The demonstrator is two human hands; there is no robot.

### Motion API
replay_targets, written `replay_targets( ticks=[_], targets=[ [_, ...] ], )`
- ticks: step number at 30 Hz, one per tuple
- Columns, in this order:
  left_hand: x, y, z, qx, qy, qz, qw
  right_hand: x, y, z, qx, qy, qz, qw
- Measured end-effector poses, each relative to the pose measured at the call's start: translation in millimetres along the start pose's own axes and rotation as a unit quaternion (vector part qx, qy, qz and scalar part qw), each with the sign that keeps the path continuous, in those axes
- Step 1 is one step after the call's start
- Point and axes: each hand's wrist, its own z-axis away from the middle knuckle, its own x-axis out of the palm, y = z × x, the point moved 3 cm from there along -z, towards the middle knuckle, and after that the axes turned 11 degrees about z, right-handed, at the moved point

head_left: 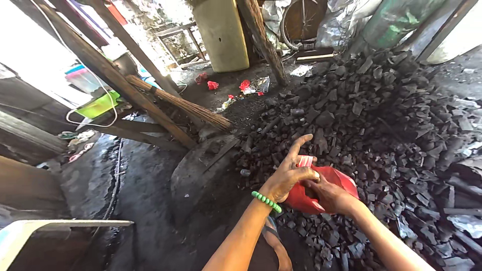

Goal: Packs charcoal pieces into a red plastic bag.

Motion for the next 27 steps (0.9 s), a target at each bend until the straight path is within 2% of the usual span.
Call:
replay_targets(
  ticks=[1, 3, 6, 8, 9, 11, 12, 13, 14, 16, 18, 20, 21, 22, 24, 26, 27],
  targets=[
    [2.6, -0.2, -0.1, 0.000, -0.010, 0.009, 1.000, 4.6, 1.3, -1.5, 0.008, -0.038, 0.019, 0.999],
    [4.4, -2.0, -0.6, -0.003, -0.026, 0.028, 0.999, 7.0, 6.4, 6.1, 0.008, -0.030, 0.017, 0.999],
    [2.2, -2.8, -2.7, -0.014, -0.029, 0.066, 0.997, 0.9, 18.9, 30.6, -0.023, 0.065, 0.030, 0.997],
    [0.9, 1.2, -4.4, -0.030, -0.003, 0.086, 0.996, -10.0, 25.0, 53.7, -0.049, 0.137, 0.050, 0.988],
    [-1.3, 2.0, -4.0, -0.036, 0.021, 0.081, 0.996, -17.0, 26.0, 66.8, -0.047, 0.127, 0.065, 0.989],
    [-7.6, 1.3, -2.8, -0.051, 0.074, -0.012, 0.996, -22.2, 26.6, 87.4, -0.046, 0.088, 0.145, 0.985],
    [-10.6, -0.4, -2.4, -0.067, 0.086, -0.119, 0.987, -18.6, 27.3, 94.7, -0.055, 0.086, 0.190, 0.977],
    [-13.2, -3.7, -2.7, -0.093, 0.082, -0.247, 0.961, -12.6, 29.6, 100.2, -0.075, 0.107, 0.233, 0.964],
    [-12.9, -8.1, -2.0, -0.128, 0.072, -0.370, 0.917, -6.9, 32.4, 104.2, -0.097, 0.138, 0.263, 0.950],
    [-7.4, -19.9, 3.4, -0.229, 0.033, -0.544, 0.806, -1.1, 35.8, 109.5, -0.138, 0.212, 0.304, 0.919],
    [-0.2, -27.7, 9.3, -0.311, -0.002, -0.620, 0.721, -6.0, 28.2, 116.4, -0.184, 0.278, 0.317, 0.888],
    [7.0, -28.2, 10.7, -0.359, -0.021, -0.642, 0.677, -17.2, 10.6, 121.5, -0.233, 0.364, 0.304, 0.849],
    [9.9, -28.5, 9.4, -0.368, -0.036, -0.633, 0.680, -23.7, -1.2, 123.2, -0.246, 0.400, 0.277, 0.838],
    [13.3, -28.7, 7.7, -0.361, -0.055, -0.605, 0.707, -31.2, -13.1, 124.4, -0.256, 0.424, 0.242, 0.834],
    [21.5, -31.9, 2.7, -0.306, -0.096, -0.487, 0.812, -48.1, -31.1, 124.2, -0.263, 0.421, 0.155, 0.854],
    [27.2, -40.2, -0.1, -0.249, -0.096, -0.267, 0.926, -65.9, -37.8, 120.2, -0.241, 0.391, 0.074, 0.885],
    [29.3, -41.9, -0.7, -0.239, -0.085, -0.146, 0.956, -75.3, -36.0, 117.9, -0.217, 0.381, 0.051, 0.897]
  ],
)
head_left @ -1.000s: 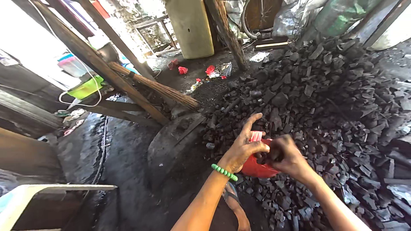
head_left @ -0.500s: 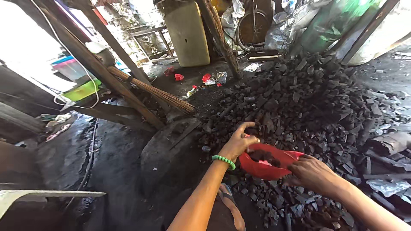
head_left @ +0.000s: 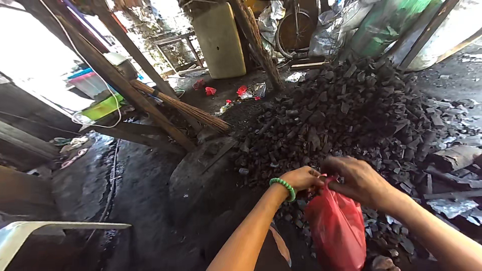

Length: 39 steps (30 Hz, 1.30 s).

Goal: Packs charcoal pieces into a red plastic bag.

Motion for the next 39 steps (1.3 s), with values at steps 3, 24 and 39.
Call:
replay_targets(
  ticks=[3, 24, 39],
  targets=[
    [3.0, 4.2, 3.6, 0.030, -0.039, 0.192, 0.980, -19.4, 27.0, -13.6, 0.093, -0.015, 0.061, 0.994],
    [45.7, 19.2, 3.2, 0.280, 0.135, -0.353, 0.882, 71.3, 60.6, 48.4, 0.371, 0.115, -0.590, 0.708],
    [34.3, 14.4, 19.8, 0.090, 0.078, 0.309, 0.943, 59.7, 21.1, 54.8, 0.162, 0.337, -0.022, 0.927]
  ],
)
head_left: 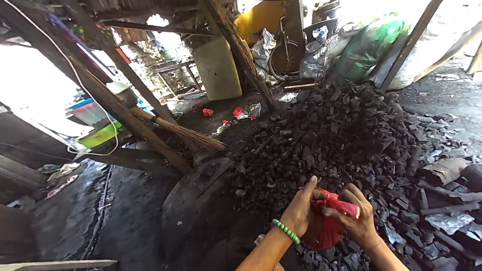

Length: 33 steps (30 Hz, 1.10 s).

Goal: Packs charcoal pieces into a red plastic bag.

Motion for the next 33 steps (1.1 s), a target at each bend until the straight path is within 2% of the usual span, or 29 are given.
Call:
replay_targets(
  ticks=[3, 4, 7, 9, 11, 17, 21, 23, 24, 25, 27, 28, 30, 33],
  targets=[
    [-5.7, 0.6, 7.0, 0.070, -0.006, -0.200, 0.977, 3.8, -2.0, -6.6, -0.030, -0.012, 0.003, 0.999],
    [-5.9, 2.5, 10.6, 0.112, -0.010, -0.301, 0.947, 4.6, -1.6, -9.2, -0.056, -0.020, 0.016, 0.998],
    [5.4, 2.3, 21.7, 0.223, -0.038, -0.535, 0.814, 3.8, 0.8, -20.8, -0.133, -0.035, 0.061, 0.989],
    [10.3, 0.3, 26.5, 0.249, -0.063, -0.589, 0.766, -0.6, 3.6, -29.0, -0.158, -0.052, 0.065, 0.984],
    [9.1, 1.3, 32.0, 0.277, -0.095, -0.582, 0.759, -9.5, 9.4, -35.8, -0.175, -0.076, 0.072, 0.979],
    [6.2, -3.6, 50.5, 0.288, -0.220, -0.532, 0.765, -43.7, 62.4, -38.9, -0.136, -0.120, 0.147, 0.972],
    [10.3, -15.6, 54.2, 0.287, -0.250, -0.514, 0.769, -43.4, 81.3, -17.4, -0.125, -0.144, 0.148, 0.970],
    [8.0, -20.4, 54.6, 0.277, -0.247, -0.493, 0.787, -39.9, 87.1, -2.7, -0.104, -0.150, 0.132, 0.974],
    [4.7, -21.7, 53.1, 0.250, -0.233, -0.466, 0.816, -38.5, 89.2, 4.8, -0.094, -0.150, 0.127, 0.976],
    [-1.0, -22.2, 49.2, 0.203, -0.202, -0.418, 0.862, -37.8, 91.0, 11.3, -0.081, -0.148, 0.123, 0.978],
    [-18.1, -26.9, 35.0, 0.046, -0.095, -0.197, 0.975, -39.5, 92.4, 23.7, -0.053, -0.128, 0.132, 0.982],
    [-26.1, -27.2, 28.5, -0.027, -0.039, -0.070, 0.996, -41.4, 90.4, 29.5, -0.041, -0.110, 0.139, 0.983],
    [-35.6, -20.7, 17.0, -0.084, 0.055, 0.073, 0.992, -42.2, 74.3, 41.2, -0.031, -0.078, 0.138, 0.987],
    [-41.1, -14.8, 3.1, -0.018, 0.096, 0.048, 0.994, -32.2, 18.5, 62.7, -0.064, -0.085, 0.102, 0.989]
  ],
)
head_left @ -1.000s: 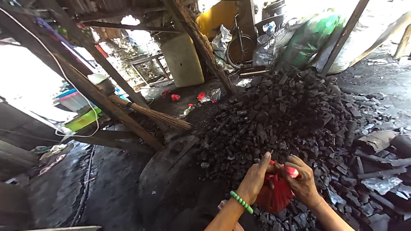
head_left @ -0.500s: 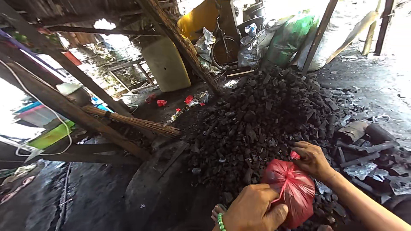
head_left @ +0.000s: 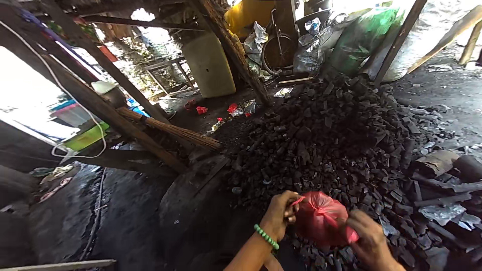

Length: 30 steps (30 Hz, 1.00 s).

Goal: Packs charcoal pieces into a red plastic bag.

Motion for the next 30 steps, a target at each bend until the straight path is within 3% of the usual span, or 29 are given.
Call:
replay_targets(
  ticks=[4, 6, 9, 12, 14, 15, 18, 20, 23, 25, 27, 30],
  targets=[
    [17.8, -1.6, 3.0, 0.082, -0.061, -0.192, 0.976, 13.3, -63.7, -9.9, -0.109, -0.008, -0.025, 0.994],
    [25.7, 0.8, 7.0, 0.111, -0.108, -0.278, 0.948, 8.7, -60.9, -30.2, -0.061, 0.011, -0.047, 0.997],
    [32.8, 7.1, 13.9, 0.171, -0.149, -0.367, 0.902, -1.5, -30.1, -60.4, 0.108, 0.005, -0.130, 0.986],
    [37.3, 4.3, 13.4, 0.217, -0.169, -0.382, 0.882, 0.4, -13.2, -61.0, 0.256, -0.083, -0.281, 0.921],
    [36.1, 1.1, 11.4, 0.212, -0.170, -0.359, 0.893, -3.4, -16.9, -53.3, 0.279, -0.132, -0.367, 0.877],
    [35.4, 0.5, 11.6, 0.203, -0.169, -0.347, 0.900, -5.4, -20.0, -49.1, 0.263, -0.144, -0.379, 0.875],
    [37.3, 1.8, 15.8, 0.206, -0.140, -0.384, 0.889, -7.3, -24.1, -36.4, 0.181, -0.088, -0.304, 0.931],
    [40.5, 0.3, 16.8, 0.234, -0.097, -0.470, 0.846, -5.4, -26.7, -31.6, 0.135, -0.022, -0.225, 0.965],
    [43.4, -6.7, 16.1, 0.290, -0.076, -0.562, 0.771, 2.0, -27.8, -27.8, 0.086, 0.023, -0.178, 0.980],
    [43.8, -10.5, 15.6, 0.329, -0.072, -0.584, 0.738, 4.1, -21.6, -27.3, 0.087, -0.009, -0.196, 0.977],
    [44.7, -16.9, 14.5, 0.392, -0.061, -0.598, 0.697, 3.2, -13.1, -29.4, 0.144, -0.061, -0.251, 0.955],
    [45.0, -29.7, 8.4, 0.542, -0.062, -0.602, 0.583, 1.0, -4.1, -32.2, 0.185, -0.097, -0.292, 0.933]
  ],
)
